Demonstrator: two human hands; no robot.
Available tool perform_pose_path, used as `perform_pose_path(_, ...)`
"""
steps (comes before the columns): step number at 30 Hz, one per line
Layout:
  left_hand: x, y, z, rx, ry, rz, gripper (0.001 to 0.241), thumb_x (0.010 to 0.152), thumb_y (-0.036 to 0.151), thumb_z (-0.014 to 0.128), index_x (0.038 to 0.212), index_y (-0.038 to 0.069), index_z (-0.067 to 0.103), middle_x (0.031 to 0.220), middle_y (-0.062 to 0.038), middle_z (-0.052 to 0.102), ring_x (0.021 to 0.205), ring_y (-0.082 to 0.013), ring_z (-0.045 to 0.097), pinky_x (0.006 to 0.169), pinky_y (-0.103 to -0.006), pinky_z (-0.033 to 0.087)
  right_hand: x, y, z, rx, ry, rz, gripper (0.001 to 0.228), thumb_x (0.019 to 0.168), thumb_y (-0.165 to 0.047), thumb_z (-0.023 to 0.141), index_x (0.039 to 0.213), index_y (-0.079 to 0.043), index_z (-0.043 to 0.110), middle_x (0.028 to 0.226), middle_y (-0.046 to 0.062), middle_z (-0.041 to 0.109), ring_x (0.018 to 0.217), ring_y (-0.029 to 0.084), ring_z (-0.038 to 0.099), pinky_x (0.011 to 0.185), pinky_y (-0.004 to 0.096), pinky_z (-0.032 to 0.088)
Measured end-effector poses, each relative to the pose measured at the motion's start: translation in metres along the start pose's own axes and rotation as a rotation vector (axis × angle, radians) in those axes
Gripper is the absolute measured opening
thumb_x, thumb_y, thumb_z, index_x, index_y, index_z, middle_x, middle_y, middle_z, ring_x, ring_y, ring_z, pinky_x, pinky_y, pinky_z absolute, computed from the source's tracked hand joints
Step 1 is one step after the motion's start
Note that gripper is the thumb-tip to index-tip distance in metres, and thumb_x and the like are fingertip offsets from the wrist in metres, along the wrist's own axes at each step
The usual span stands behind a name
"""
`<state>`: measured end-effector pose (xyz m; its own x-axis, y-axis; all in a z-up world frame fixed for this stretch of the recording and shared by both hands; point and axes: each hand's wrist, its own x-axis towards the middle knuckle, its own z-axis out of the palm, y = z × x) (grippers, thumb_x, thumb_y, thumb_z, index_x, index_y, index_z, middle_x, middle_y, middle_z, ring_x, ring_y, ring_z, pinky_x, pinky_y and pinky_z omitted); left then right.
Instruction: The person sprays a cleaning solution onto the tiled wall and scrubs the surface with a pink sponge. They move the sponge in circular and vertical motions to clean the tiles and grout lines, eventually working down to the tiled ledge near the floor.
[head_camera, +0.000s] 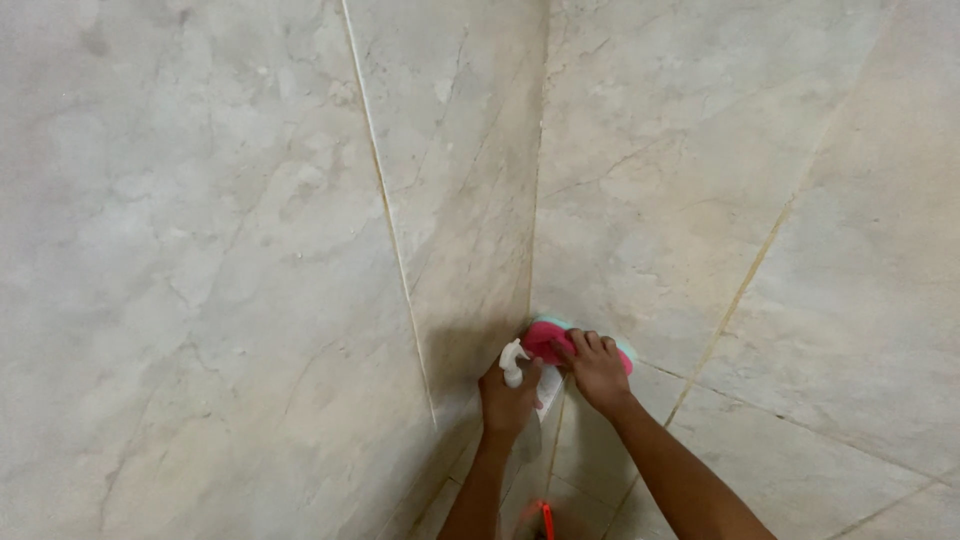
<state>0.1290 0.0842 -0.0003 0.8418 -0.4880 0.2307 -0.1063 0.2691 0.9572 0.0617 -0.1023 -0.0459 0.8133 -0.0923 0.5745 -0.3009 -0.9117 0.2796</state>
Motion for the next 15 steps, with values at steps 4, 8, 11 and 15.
perform_pose_path(4,0.007,-0.009,-0.002,0.146,0.001,0.008,0.029,0.088,0.020,0.083,0.084,-0.002,0.064,0.063,-0.006,0.064,0.044,-0.0121,0.058,0.040,-0.0308,0.049,0.001,0.001,-0.003,0.006,-0.029,-0.006,0.053,0.085,-0.029,0.063,0.138,-0.024,0.059,0.122,0.005,0.054,0.111,0.026,0.050,0.089,0.041,0.040)
perform_pose_path(8,0.005,-0.002,-0.006,0.191,0.005,0.006,0.032,0.089,0.024,0.082,0.080,0.001,0.062,0.058,-0.007,0.062,0.042,-0.0129,0.058,0.040,-0.0307,0.047,0.006,0.005,-0.011,0.006,-0.013,-0.041,0.058,0.084,-0.029,0.064,0.141,-0.022,0.057,0.125,0.007,0.054,0.111,0.027,0.051,0.089,0.042,0.040)
perform_pose_path(11,0.007,-0.016,-0.010,0.125,-0.023,0.003,0.027,0.090,0.021,0.080,0.084,0.001,0.063,0.061,-0.006,0.062,0.042,-0.0124,0.056,0.040,-0.0311,0.046,0.025,0.014,-0.023,0.008,0.024,-0.039,0.060,0.082,-0.025,0.064,0.141,-0.023,0.057,0.127,0.007,0.055,0.111,0.027,0.053,0.090,0.043,0.041)
perform_pose_path(15,0.006,-0.026,-0.006,0.067,-0.052,0.010,0.024,0.091,0.017,0.078,0.091,-0.002,0.063,0.066,-0.007,0.063,0.044,-0.0122,0.056,0.040,-0.0311,0.048,0.058,0.029,-0.056,-0.007,0.128,-0.004,0.061,0.083,-0.013,0.061,0.142,-0.027,0.059,0.128,0.007,0.058,0.113,0.026,0.055,0.090,0.043,0.040)
